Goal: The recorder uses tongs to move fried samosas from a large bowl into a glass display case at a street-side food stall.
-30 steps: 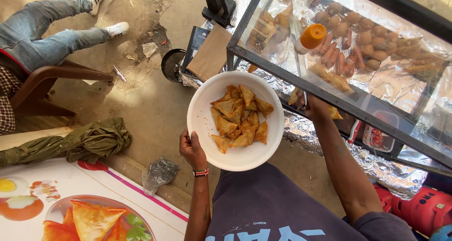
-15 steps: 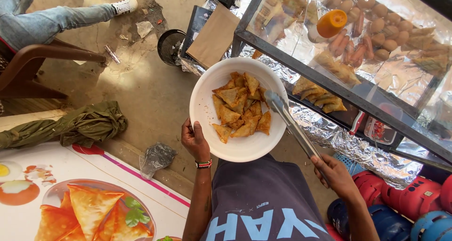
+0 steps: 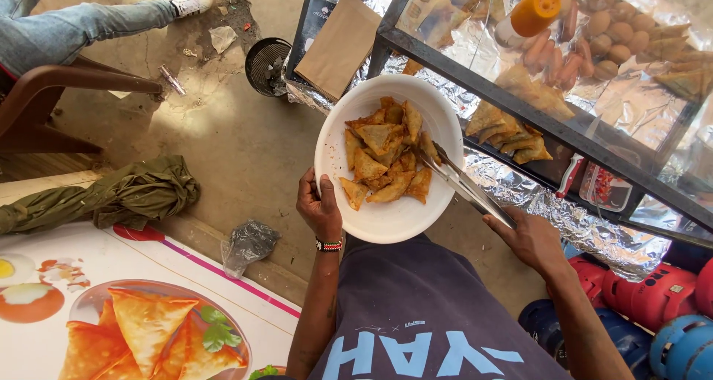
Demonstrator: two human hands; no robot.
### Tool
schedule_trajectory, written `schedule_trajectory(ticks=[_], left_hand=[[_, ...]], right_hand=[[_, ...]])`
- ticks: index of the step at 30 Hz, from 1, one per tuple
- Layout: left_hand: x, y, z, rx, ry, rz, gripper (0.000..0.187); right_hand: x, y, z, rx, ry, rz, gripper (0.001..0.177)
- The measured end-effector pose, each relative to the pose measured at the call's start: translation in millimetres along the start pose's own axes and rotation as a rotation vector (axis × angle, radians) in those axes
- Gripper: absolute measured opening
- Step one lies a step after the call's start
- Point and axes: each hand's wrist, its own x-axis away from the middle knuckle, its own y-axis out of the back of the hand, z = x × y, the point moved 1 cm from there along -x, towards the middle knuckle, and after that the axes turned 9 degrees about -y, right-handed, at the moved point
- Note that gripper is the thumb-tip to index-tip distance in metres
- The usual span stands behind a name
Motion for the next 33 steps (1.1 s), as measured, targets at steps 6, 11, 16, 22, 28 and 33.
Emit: schedule_trajectory(ticks=[6,11,16,22,28,33], left_hand=[[-10.4,1.1,-1.7,0.024,-0.006,0.016,0.027],[-12.5,7.5,17.4,-0.01,-0.003,-0.005,0.028],[-14.7,7.3,22.1,0.023,0.02,-0.024,0.027],[-10.9,9.7,29.8,-0.02,-0.017,-0.034,0.027],[-5.5,11.7,33.2,-0.081,-0.008,-0.057,0.027],[-4.6,9.4,27.9,-0.047,0.037,-0.076,0.028]], right_hand=[[-16.8,-28.1,-40.8,-0.467,-0.04,0.196,0.053],[-10.0,-50.9,-62.1,-0.927,-0.157,0.465,0.045],[-53.2,-49.9,-58.1,-1.394,-0.014,0.519,0.045],[-217.3,19.3,24.6,-1.48,0.257,0.187,0.029],[-187.9,98.9,106.7,-1.221,0.21,0.0,0.045],[-117.1,55.5,55.5,-1.172,0.223,0.012,0.043]])
